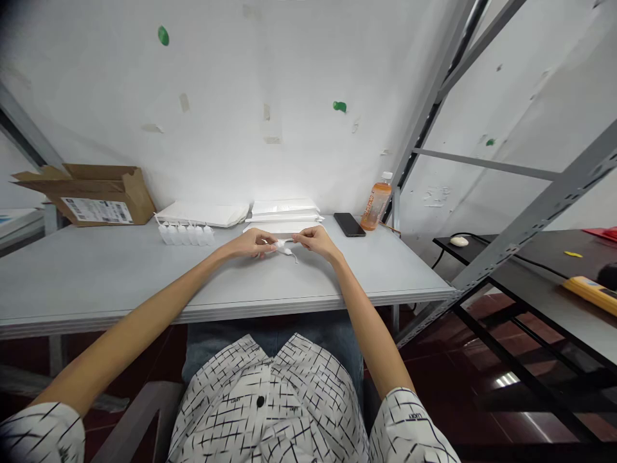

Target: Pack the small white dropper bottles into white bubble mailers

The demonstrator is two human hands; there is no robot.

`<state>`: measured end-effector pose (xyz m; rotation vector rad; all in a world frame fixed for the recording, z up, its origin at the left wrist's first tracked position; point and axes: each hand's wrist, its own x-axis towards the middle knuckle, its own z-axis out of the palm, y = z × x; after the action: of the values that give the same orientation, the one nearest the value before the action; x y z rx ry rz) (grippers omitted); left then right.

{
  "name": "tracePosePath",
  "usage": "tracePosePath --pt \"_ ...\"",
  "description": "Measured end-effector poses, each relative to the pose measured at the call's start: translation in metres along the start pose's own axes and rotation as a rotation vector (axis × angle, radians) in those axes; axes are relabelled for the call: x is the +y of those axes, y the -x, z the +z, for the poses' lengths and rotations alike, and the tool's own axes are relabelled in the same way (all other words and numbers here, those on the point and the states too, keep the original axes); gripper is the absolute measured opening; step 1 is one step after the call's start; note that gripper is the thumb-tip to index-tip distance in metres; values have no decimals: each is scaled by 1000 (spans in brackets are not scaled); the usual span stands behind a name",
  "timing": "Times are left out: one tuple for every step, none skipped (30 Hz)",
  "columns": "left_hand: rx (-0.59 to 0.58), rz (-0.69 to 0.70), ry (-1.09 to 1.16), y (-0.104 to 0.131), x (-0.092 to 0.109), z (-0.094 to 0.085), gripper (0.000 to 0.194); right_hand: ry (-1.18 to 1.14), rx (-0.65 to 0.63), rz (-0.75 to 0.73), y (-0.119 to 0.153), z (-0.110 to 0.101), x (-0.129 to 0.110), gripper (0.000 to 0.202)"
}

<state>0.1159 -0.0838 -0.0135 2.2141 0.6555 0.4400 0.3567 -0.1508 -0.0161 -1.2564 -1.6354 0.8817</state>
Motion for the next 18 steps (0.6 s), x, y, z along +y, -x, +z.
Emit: tracePosePath --pt "5 -8 25 1 1 -1 45 13 7 0 0 0 0 53" --pt "12 -15 45 1 1 -2 46 34 19 1 0 0 1 54" --pt "23 -22 61 1 1 -3 47 67 33 4 0 0 1 54" --pt "38 -30 74 1 0 -4 46 112 46 6 0 1 2 54" --pt "56 -37 88 1 -1 -5 46 166 49 6 -1 1 4 52" --pt "75 -44 102 0 -2 -6 46 228 40 3 -2 2 6 50" --pt "97 -51 118 0 -3 -7 46 289 22 -4 -3 3 9 47" --pt "118 -56 132 0 -5 -7 46 347 1 -13 -5 4 12 43" --pt "137 -60 145 -1 -7 -7 46 397 -17 -24 -7 5 16 38" --pt "155 -62 155 -2 -9 -7 46 435 -30 -33 -8 6 19 34" --pt "172 -59 162 -3 -11 -6 47 463 -36 -41 -10 7 22 29" --pt "187 -50 165 -4 -13 -5 46 479 -39 -50 -11 8 24 25" --pt "200 -37 163 -5 -16 -4 46 485 -40 -60 -12 8 26 22" --pt "217 -24 157 -6 -17 -3 45 482 -39 -71 -13 8 28 22" --pt "238 -13 148 -7 -19 -3 44 470 -32 -82 -13 8 28 23" --pt "262 -3 133 -8 -20 -2 43 453 -20 -92 -13 7 28 25" --pt "285 5 111 -9 -21 -1 41 432 1 -99 -13 6 28 27" --pt "308 13 86 -10 -21 -1 40 410 29 -106 -12 5 27 29"
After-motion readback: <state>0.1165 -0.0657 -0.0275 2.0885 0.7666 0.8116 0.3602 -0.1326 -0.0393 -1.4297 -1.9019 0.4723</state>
